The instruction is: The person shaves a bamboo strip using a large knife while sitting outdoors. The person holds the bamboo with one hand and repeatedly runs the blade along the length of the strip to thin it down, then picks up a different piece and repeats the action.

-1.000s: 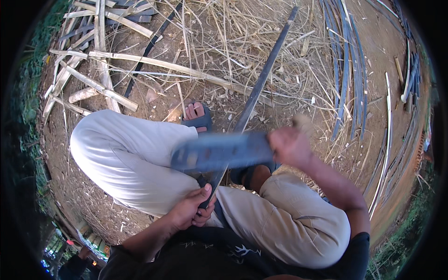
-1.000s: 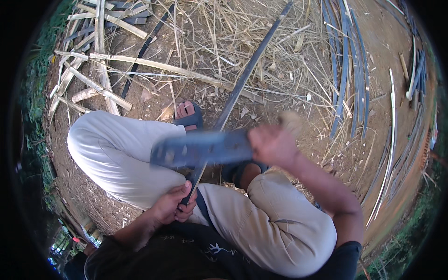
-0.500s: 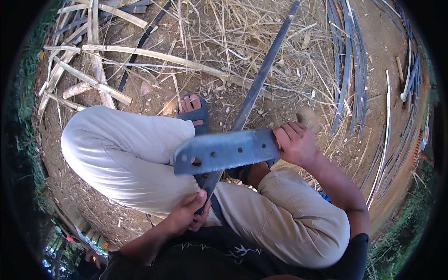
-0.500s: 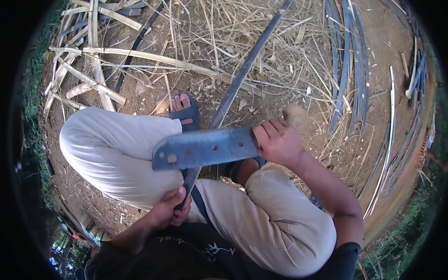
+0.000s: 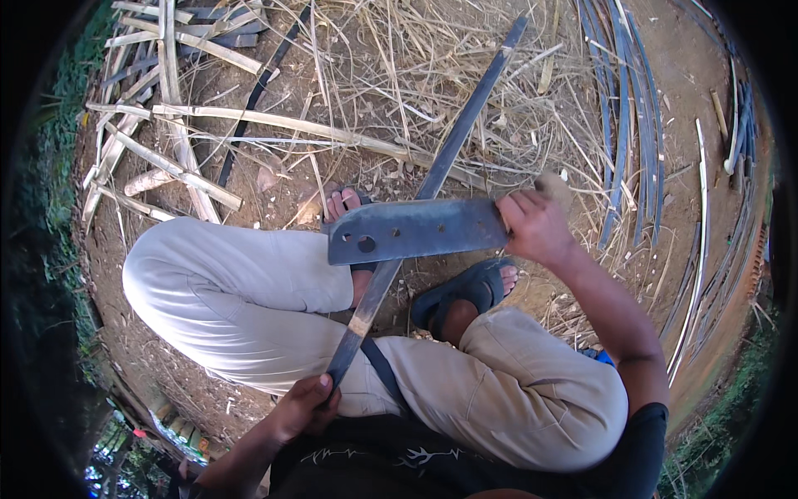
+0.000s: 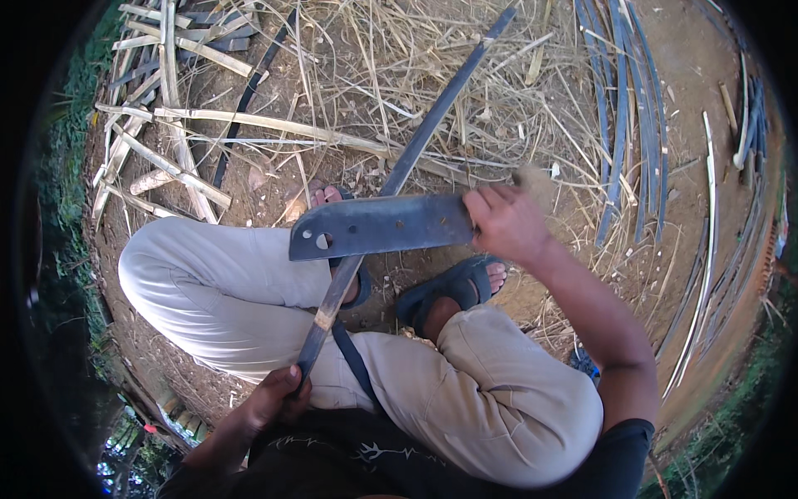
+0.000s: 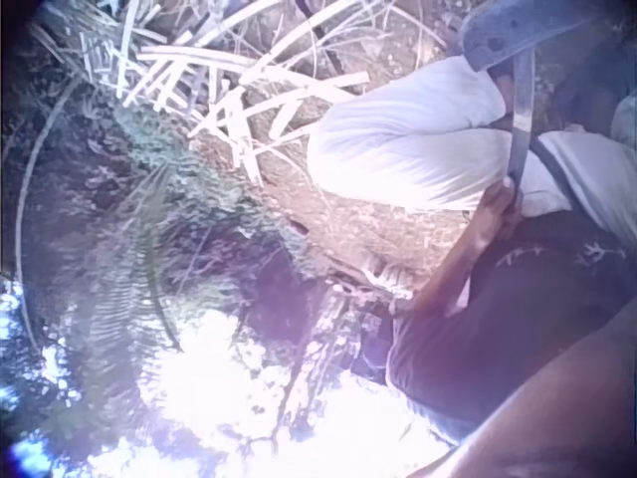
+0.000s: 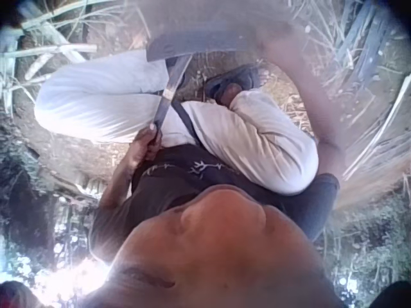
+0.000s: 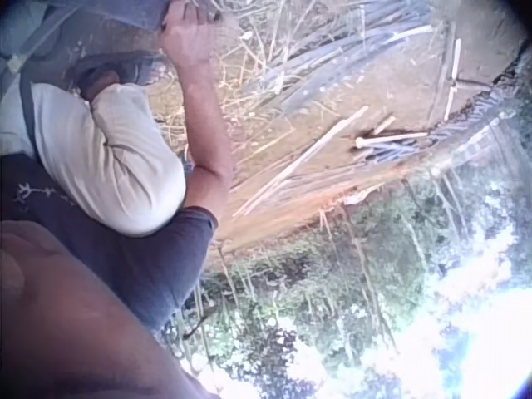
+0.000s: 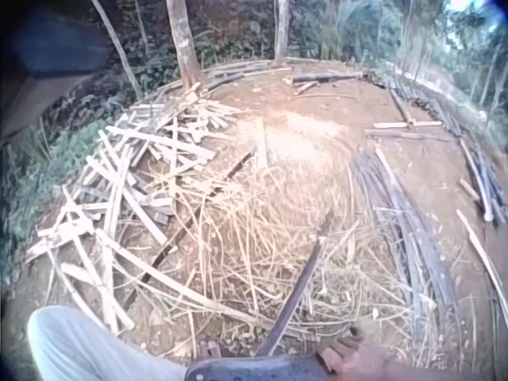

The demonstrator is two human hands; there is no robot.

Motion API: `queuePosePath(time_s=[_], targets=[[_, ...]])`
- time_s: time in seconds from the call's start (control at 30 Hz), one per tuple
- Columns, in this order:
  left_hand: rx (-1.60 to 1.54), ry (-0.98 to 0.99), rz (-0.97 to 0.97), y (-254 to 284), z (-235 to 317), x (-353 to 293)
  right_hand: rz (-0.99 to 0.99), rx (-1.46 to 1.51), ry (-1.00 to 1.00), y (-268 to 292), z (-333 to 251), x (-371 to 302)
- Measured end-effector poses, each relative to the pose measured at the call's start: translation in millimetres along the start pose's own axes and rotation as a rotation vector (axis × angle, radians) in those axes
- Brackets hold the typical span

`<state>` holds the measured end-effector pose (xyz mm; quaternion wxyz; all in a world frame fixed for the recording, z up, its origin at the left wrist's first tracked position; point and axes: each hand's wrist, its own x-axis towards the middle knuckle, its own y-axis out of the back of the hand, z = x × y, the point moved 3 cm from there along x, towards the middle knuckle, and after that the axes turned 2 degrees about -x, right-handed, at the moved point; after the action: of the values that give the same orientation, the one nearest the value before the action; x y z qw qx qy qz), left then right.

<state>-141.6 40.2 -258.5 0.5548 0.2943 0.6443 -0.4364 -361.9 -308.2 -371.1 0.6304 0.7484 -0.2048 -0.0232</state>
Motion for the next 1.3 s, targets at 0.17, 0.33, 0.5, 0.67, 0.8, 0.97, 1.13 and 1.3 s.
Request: queuePosePath(time_s=[0.17,0.33,0.5,0.67,0.8,0.97,1.13,1.3], targets=[[0.029,-0.022,-0.043,15,-13,5,-0.205,-0.022,-0.721,-42,138,-13],[-0.047,-0.015,-0.086,15,-10,8,-0.298,-0.034,-0.708,-35,157,6],[-0.019,0.006,-0.053,11,-10,8,-0.091,-0.045,-0.335,-50,132,8],[-0.079,0.021,-0.114,21,-9,14,-0.219,-0.102,-0.991,-60,237,7],[0.054,-0.045,0.026,12,-16,12,-0.3,-0.011,-0.931,-57,217,14],[0.276,-0.191,0.156,2,-13,9,-0.303,-0.056,-0.441,-40,135,18],[0.437,-0.248,0.241,6,-14,10,-0.453,-0.107,-0.94,-28,248,19],[0.655,-0.392,0.419,2,-18,7,-0.592,-0.036,-0.818,-3,211,36]])
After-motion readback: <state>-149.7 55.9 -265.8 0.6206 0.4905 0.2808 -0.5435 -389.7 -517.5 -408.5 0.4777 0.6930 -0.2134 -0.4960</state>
